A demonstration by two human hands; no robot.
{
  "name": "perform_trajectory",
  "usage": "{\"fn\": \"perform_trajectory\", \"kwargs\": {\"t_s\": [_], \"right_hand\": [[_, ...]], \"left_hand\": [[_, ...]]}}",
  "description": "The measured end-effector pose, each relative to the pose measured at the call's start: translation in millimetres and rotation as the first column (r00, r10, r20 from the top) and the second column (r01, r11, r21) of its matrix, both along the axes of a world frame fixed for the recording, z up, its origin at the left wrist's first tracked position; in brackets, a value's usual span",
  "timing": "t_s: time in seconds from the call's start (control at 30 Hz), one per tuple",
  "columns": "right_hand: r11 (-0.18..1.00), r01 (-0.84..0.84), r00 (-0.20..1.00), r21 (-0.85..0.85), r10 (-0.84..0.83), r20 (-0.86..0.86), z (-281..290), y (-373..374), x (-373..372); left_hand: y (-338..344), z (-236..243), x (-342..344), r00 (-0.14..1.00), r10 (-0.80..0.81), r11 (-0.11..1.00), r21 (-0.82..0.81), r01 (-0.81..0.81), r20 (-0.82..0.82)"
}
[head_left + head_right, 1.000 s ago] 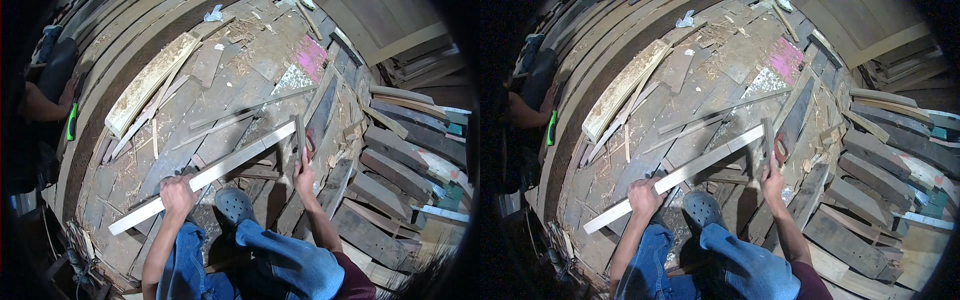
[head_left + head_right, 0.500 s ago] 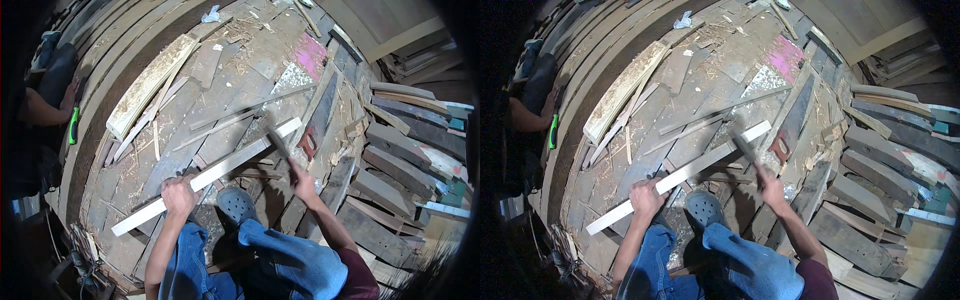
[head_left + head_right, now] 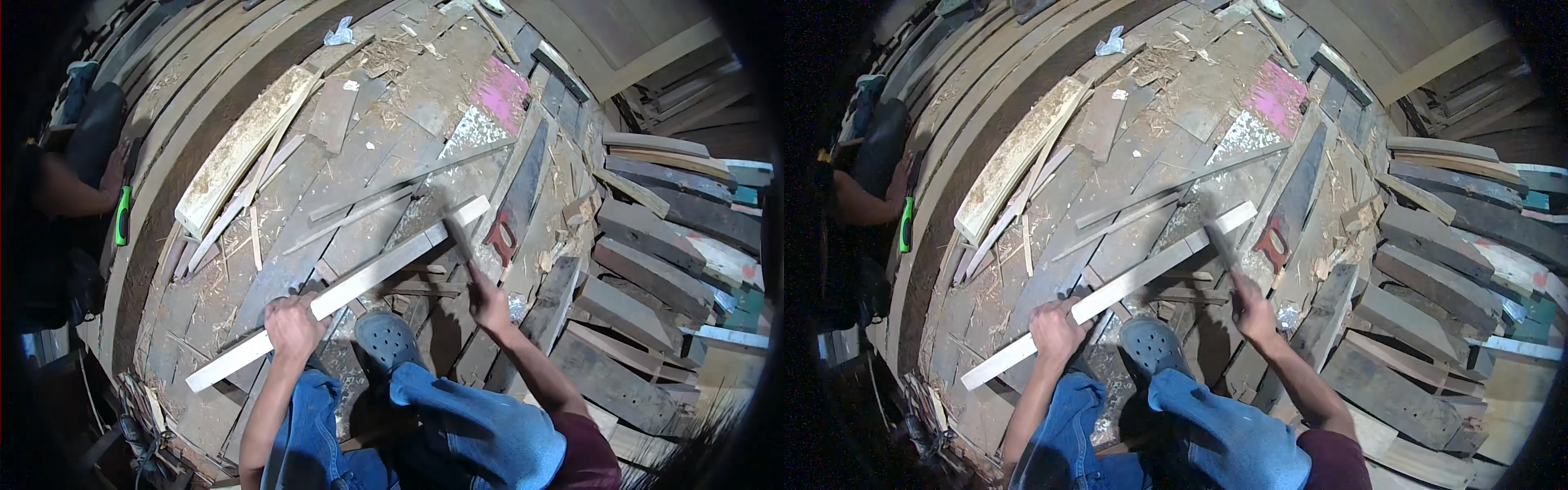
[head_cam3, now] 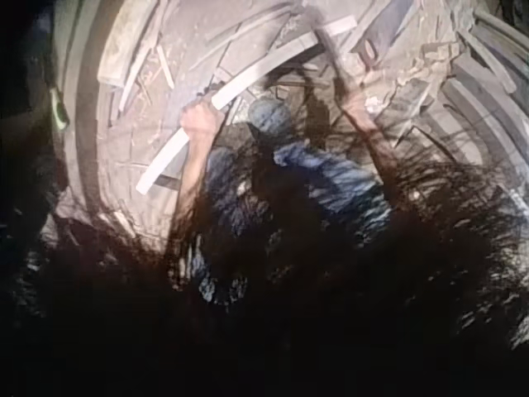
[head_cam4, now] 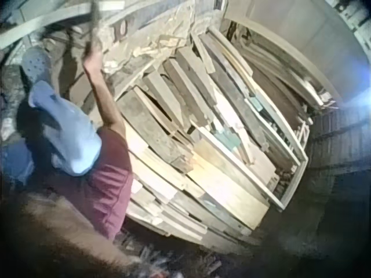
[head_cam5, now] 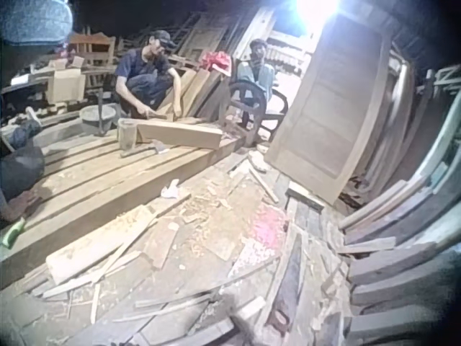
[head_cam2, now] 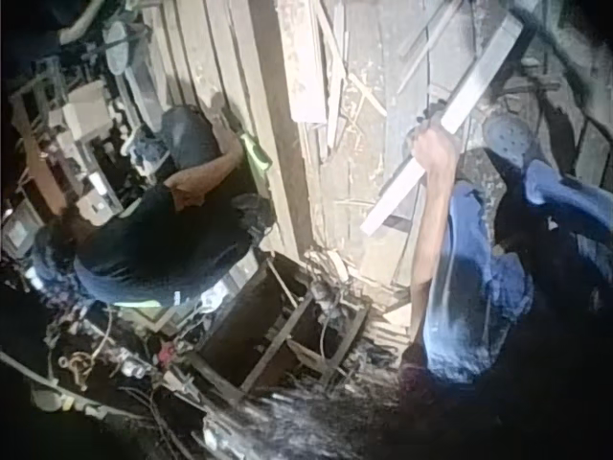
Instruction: The person marks lines across a wooden plank using a metal tool, holding the plank with one hand and repeatedly scraping the tool against the wood surface.
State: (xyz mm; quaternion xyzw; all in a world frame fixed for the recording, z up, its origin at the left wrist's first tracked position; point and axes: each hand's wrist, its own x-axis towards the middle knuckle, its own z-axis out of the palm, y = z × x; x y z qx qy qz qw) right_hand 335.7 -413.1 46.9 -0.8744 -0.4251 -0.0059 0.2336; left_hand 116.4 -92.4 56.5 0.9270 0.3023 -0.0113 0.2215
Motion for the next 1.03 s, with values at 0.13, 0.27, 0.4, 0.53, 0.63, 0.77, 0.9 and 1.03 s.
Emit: {"fn": "perform_trajectory", "kwargs": {"t_s": [0.13,0.27,0.4,0.53,0.63,0.77,0.9,1.03], "right_hand": [[0.928,0.292,0.945,-0.233,-0.317,-0.079,3.4,-8.1,23.6],[0.96,0.191,0.975,-0.206,-0.21,-0.074,1.1,-4.6,15.5],[0.892,0.201,0.956,-0.406,-0.269,-0.119,6.8,-9.3,13.7],[0.887,0.317,0.914,-0.336,-0.38,-0.143,2.4,-4.2,12.7],[0.95,-0.024,0.988,-0.311,-0.024,-0.149,1.6,-15.3,2.0],[0.889,0.401,0.887,-0.222,-0.437,-0.148,5.7,1.0,21.4],[0.866,0.034,0.943,-0.5,-0.193,-0.27,18.5,6.6,-20.9],[0.879,0.353,0.916,-0.319,-0.394,-0.073,-10.1,-19.5,21.3]], "left_hand": [[1.1,4.5,3.1,1.0,0.01,1.0,-0.028,-0.011,-0.017],[-0.6,-2.3,1.8,1.0,0.01,1.0,-0.01,-0.01,-0.011],[0.2,-0.9,-1.4,0.999,0.004,1.0,-0.018,-0.005,-0.04],[-1.5,3.7,5.1,0.999,0.006,1.0,-0.006,-0.006,-0.039],[0.9,-5.7,0.4,1.0,-0.001,1.0,-0.008,0.001,0.014],[-0.2,5.1,5.0,0.999,0.019,0.999,-0.03,-0.019,-0.029],[3.3,0.7,-0.4,0.998,0.017,0.999,-0.028,-0.019,-0.064],[0.2,5.2,4.3,0.999,0.027,0.998,-0.056,-0.028,-0.022]]}}
